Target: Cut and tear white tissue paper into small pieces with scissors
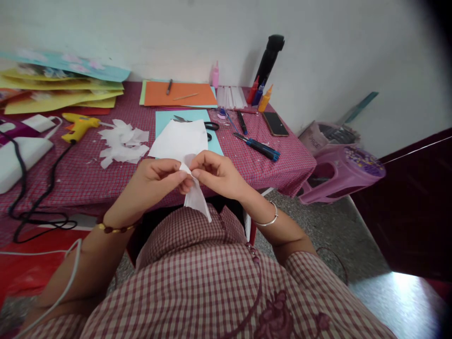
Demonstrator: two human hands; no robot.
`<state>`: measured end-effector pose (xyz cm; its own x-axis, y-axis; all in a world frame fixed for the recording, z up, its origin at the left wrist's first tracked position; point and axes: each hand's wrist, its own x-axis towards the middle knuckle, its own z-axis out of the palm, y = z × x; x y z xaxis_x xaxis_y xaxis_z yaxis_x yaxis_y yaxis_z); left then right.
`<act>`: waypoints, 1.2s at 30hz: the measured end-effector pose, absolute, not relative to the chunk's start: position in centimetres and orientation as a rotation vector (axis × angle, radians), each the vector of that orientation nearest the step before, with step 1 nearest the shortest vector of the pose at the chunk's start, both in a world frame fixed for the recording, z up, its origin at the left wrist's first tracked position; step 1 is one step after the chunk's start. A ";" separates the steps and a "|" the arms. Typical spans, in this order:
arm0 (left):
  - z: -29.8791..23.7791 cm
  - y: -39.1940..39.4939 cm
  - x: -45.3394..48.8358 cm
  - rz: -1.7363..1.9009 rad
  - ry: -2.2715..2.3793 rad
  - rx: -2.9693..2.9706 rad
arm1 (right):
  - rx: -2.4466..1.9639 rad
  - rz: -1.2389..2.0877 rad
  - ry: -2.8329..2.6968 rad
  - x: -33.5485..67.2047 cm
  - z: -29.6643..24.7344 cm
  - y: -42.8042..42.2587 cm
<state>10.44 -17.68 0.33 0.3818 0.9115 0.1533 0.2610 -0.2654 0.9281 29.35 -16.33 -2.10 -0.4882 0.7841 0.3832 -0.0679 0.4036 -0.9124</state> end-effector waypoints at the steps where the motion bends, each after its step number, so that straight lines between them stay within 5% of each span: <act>1: 0.3 -17.7 10.5 0.917 1.041 1.765 | -0.640 1.197 -1.772 29.3 -2.2 -16.3; 36: -0.1 -17.5 11.1 0.891 1.039 1.665 | -0.736 1.244 -1.787 28.8 -2.6 -16.4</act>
